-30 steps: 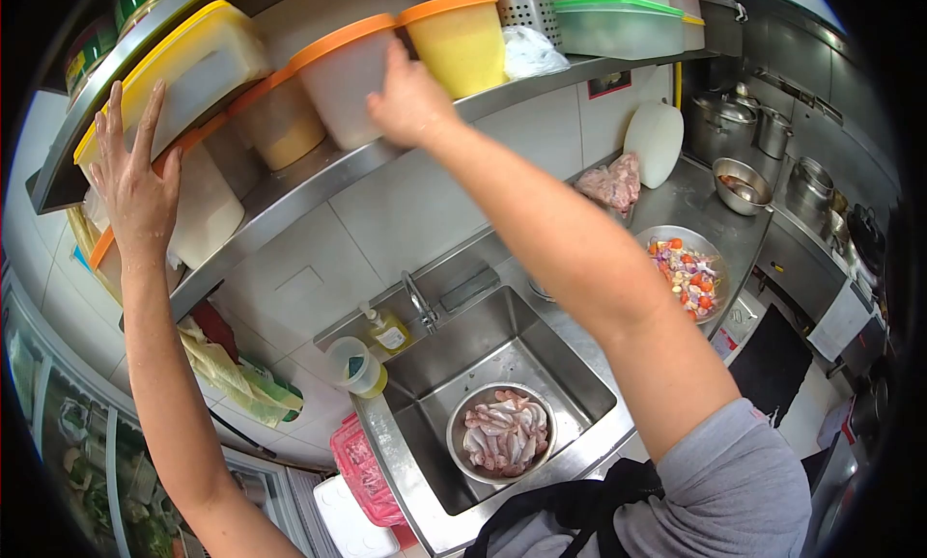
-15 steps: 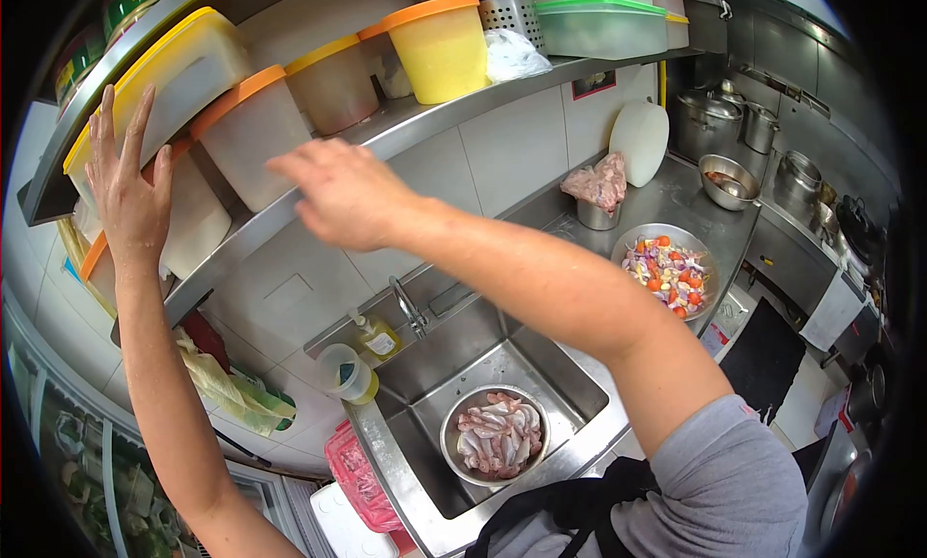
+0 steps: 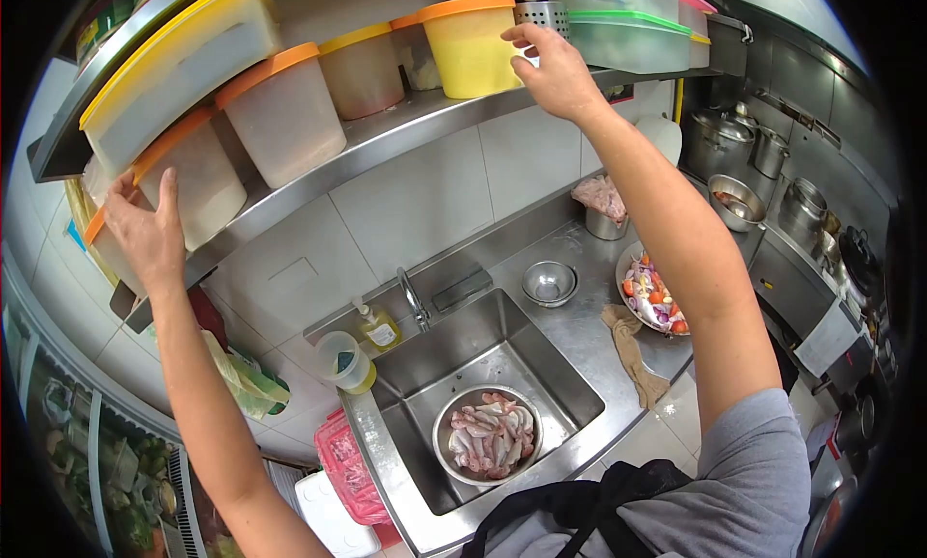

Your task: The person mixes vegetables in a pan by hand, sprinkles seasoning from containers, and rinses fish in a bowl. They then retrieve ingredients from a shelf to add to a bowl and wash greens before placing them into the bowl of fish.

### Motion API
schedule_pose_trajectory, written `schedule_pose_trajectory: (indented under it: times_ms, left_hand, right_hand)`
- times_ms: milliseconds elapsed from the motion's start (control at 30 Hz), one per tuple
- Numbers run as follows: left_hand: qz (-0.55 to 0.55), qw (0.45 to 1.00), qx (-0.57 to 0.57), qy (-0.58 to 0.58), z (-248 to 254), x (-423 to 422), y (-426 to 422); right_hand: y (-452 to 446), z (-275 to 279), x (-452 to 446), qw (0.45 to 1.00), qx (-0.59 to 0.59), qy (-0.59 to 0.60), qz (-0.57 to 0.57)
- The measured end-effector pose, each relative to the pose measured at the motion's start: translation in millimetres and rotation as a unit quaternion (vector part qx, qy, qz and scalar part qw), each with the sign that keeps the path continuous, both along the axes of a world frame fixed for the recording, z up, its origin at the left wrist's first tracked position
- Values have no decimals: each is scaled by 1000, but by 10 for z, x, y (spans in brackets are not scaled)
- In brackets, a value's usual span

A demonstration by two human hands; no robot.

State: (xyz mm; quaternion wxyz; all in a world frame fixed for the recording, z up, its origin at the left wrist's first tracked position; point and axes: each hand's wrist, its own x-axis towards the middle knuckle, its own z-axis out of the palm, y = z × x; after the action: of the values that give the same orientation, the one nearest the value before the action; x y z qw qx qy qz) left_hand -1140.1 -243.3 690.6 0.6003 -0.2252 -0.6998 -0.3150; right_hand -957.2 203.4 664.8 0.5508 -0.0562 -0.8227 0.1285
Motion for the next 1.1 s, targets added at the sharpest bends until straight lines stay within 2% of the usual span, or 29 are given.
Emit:
schedule_pose_trajectory:
  times_ms: [33, 67, 100, 200, 267, 333, 367, 433, 467, 500, 567, 600, 767, 833, 867, 900, 967, 1033, 1100]
  left_hand:
    - [-26, 997, 51, -56, -20, -108, 27]
    - [-91, 993, 69, -34, -66, -437, -8]
    - [-88, 993, 72, -34, -112, -509, 57]
    - [-31, 992, 81, -92, -126, -429, 207]
    - [-71, 991, 83, -79, -104, -272, 362]
    - [-67, 995, 59, -53, -125, -167, 526]
    - [-63, 995, 54, -52, -156, -81, 619]
    - [-25, 996, 18, -82, -217, -9, 799]
    - [-19, 997, 2, -72, -256, 101, 888]
    - [-13, 998, -13, -61, -286, 206, 999]
    - [-12, 999, -44, -23, -373, 241, 1212]
    - [-9, 997, -68, -23, -382, 327, 1290]
    - [0, 989, -146, -19, -388, 432, 1171]
    - [-171, 977, -46, -123, -274, 478, 857]
    - [-64, 996, -21, -63, -324, 244, 830]
    - [-64, 996, -21, -64, -314, 177, 833]
    - [6, 978, -38, -206, -317, 92, 851]
    - [-6, 971, -43, -236, -285, 247, 1028]
    - [-21, 966, -60, -250, -245, 396, 1133]
  right_hand:
    - [-29, -16, 19, 1000, 14, -11, -11]
    - [-69, -18, 27, 1000, 15, -22, -6]
    - [-152, -17, 40, 1000, 18, -22, -3]
    - [-561, 107, 94, 988, 132, 54, 56]
    - [-919, 254, 30, 968, 210, 111, 83]
    - [-1283, 432, -57, 936, 304, 152, 96]
    - [-1474, 510, -80, 934, 305, 153, 106]
    - [-1872, 670, -120, 888, 394, 228, 63]
    - [-1999, 750, -108, 903, 392, 139, 109]
    - [-2089, 814, -187, 898, 396, 144, 127]
    - [-2264, 951, -354, 869, 465, 162, 53]
    - [-2392, 977, -245, 877, 467, 106, 27]
    - [-2631, 994, -404, 875, 482, 48, 9]
    - [-2613, 989, -471, 869, 491, 62, -14]
    - [-2577, 999, -529, 869, 490, 61, -14]
    - [-2549, 1022, -586, 859, 506, 60, -47]
    - [-2545, 1043, -635, 847, 523, 58, -79]
    - [-2574, 1082, -586, 866, 496, 69, -1]
    - [-2615, 1123, -580, 851, 513, 114, -23]
